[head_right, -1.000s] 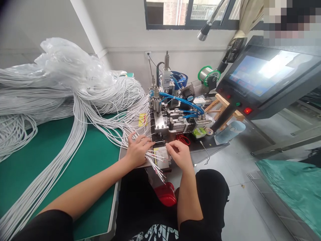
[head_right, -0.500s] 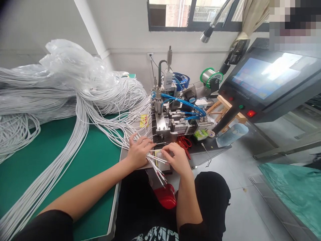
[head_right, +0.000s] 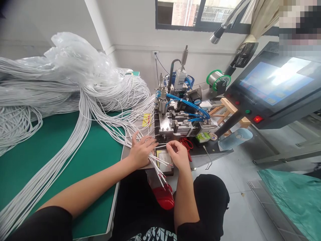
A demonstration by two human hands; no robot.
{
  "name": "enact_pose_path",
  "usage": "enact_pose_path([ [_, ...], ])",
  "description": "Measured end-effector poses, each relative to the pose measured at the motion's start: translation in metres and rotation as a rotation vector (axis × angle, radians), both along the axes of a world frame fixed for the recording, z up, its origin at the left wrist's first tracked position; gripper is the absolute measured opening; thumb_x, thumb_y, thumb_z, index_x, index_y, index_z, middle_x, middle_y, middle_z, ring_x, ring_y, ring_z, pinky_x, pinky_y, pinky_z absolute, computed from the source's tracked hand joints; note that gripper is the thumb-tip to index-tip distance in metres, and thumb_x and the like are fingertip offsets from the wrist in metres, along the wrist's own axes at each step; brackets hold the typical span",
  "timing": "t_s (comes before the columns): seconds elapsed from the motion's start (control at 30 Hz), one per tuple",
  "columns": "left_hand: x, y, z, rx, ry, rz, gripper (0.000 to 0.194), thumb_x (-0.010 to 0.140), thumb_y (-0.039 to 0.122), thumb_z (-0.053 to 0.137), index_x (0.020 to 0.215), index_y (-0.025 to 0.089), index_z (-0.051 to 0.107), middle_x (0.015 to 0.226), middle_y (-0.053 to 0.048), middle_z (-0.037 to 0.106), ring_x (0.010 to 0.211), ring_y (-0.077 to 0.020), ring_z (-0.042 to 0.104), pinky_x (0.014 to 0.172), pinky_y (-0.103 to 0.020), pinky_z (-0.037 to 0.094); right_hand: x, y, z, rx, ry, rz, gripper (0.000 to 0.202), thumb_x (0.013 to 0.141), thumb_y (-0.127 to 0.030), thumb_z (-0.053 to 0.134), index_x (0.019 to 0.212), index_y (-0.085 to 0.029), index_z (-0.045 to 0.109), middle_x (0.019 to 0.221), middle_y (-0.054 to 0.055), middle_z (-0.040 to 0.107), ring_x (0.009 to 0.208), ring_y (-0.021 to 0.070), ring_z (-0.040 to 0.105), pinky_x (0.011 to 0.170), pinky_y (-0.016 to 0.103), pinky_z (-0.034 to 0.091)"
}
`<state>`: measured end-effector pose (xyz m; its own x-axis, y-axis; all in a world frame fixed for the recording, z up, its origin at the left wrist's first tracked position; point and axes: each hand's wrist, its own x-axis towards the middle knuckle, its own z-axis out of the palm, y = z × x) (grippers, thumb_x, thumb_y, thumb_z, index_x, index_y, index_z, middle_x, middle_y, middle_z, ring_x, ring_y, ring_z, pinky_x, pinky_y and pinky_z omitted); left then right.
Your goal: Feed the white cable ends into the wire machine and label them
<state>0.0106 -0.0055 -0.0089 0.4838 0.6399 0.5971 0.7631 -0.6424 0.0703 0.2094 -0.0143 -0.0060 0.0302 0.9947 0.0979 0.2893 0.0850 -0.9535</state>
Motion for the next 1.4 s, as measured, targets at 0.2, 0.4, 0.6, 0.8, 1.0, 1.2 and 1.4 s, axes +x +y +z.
enact_pose_path([
  [0.2, 0.004, -0.001, 0.005, 0.026, -0.004, 0.068, 0.032, 0.091, 0.021, 0.05, 0.119, 0.022, 0.063, 0.117, -0.007, 0.069, 0.112, -0.0255, 0.058, 0.115, -0.06, 0.003, 0.001, 0.005, 0.0, 0.046, -0.005, -0.123, 0.029, 0.081, -0.047, 0.061, 0.081, -0.018, 0.061, 0.075, 0.004, 0.064, 0.066, 0.0173, 0.056, 0.06, 0.028, 0.043],
  [0.4, 0.002, 0.0, 0.002, 0.054, -0.007, 0.05, 0.023, 0.092, 0.018, 0.05, 0.104, 0.024, 0.069, 0.091, -0.003, 0.072, 0.097, -0.0213, 0.062, 0.113, -0.057, 0.006, -0.001, 0.011, -0.001, 0.076, 0.058, -0.083, 0.031, 0.083, -0.049, 0.06, 0.081, -0.018, 0.061, 0.073, 0.003, 0.061, 0.065, 0.0162, 0.054, 0.061, 0.027, 0.043],
  [0.6, -0.002, 0.001, 0.001, 0.093, -0.004, -0.02, 0.031, 0.089, 0.01, 0.044, 0.103, 0.025, 0.068, 0.078, 0.0, 0.068, 0.089, -0.0183, 0.061, 0.111, -0.054, 0.01, 0.001, 0.009, 0.001, 0.032, 0.157, 0.057, 0.031, 0.081, -0.047, 0.064, 0.072, -0.018, 0.06, 0.067, 0.001, 0.057, 0.059, 0.014, 0.05, 0.054, 0.026, 0.04],
  [0.8, -0.001, 0.002, 0.004, 0.016, 0.042, -0.033, 0.036, 0.087, 0.008, 0.044, 0.111, 0.027, 0.065, 0.08, 0.0, 0.066, 0.086, -0.0172, 0.06, 0.11, -0.047, 0.016, 0.014, 0.013, -0.002, 0.132, -0.184, -0.027, 0.026, 0.084, -0.042, 0.058, 0.077, -0.018, 0.064, 0.073, 0.004, 0.063, 0.069, 0.0179, 0.055, 0.066, 0.029, 0.043],
  [1.0, -0.001, 0.005, 0.001, -0.043, 0.068, -0.03, 0.038, 0.084, 0.01, 0.049, 0.113, 0.028, 0.066, 0.087, -0.003, 0.066, 0.089, -0.0204, 0.058, 0.107, -0.05, 0.019, 0.016, 0.023, -0.014, 0.071, -0.171, 0.034, 0.027, 0.085, -0.042, 0.052, 0.071, -0.019, 0.055, 0.066, 0.0, 0.054, 0.063, 0.0154, 0.048, 0.059, 0.026, 0.038],
  [1.2, -0.002, 0.005, -0.001, -0.062, 0.055, -0.033, 0.038, 0.082, 0.012, 0.052, 0.114, 0.028, 0.067, 0.091, -0.004, 0.067, 0.093, -0.0218, 0.058, 0.107, -0.051, 0.02, 0.014, 0.029, -0.021, -0.032, 0.042, 0.093, 0.025, 0.079, -0.038, 0.055, 0.063, -0.02, 0.048, 0.059, -0.004, 0.043, 0.056, 0.0123, 0.039, 0.053, 0.025, 0.032],
  [1.4, -0.002, 0.003, 0.001, -0.05, 0.017, -0.028, 0.031, 0.083, 0.012, 0.052, 0.105, 0.025, 0.069, 0.092, -0.004, 0.07, 0.1, -0.0236, 0.059, 0.109, -0.054, 0.017, 0.008, 0.035, -0.036, -0.15, 0.291, 0.049, 0.019, 0.069, -0.031, 0.056, 0.056, -0.02, 0.046, 0.054, -0.005, 0.039, 0.05, 0.0102, 0.032, 0.048, 0.025, 0.027],
])
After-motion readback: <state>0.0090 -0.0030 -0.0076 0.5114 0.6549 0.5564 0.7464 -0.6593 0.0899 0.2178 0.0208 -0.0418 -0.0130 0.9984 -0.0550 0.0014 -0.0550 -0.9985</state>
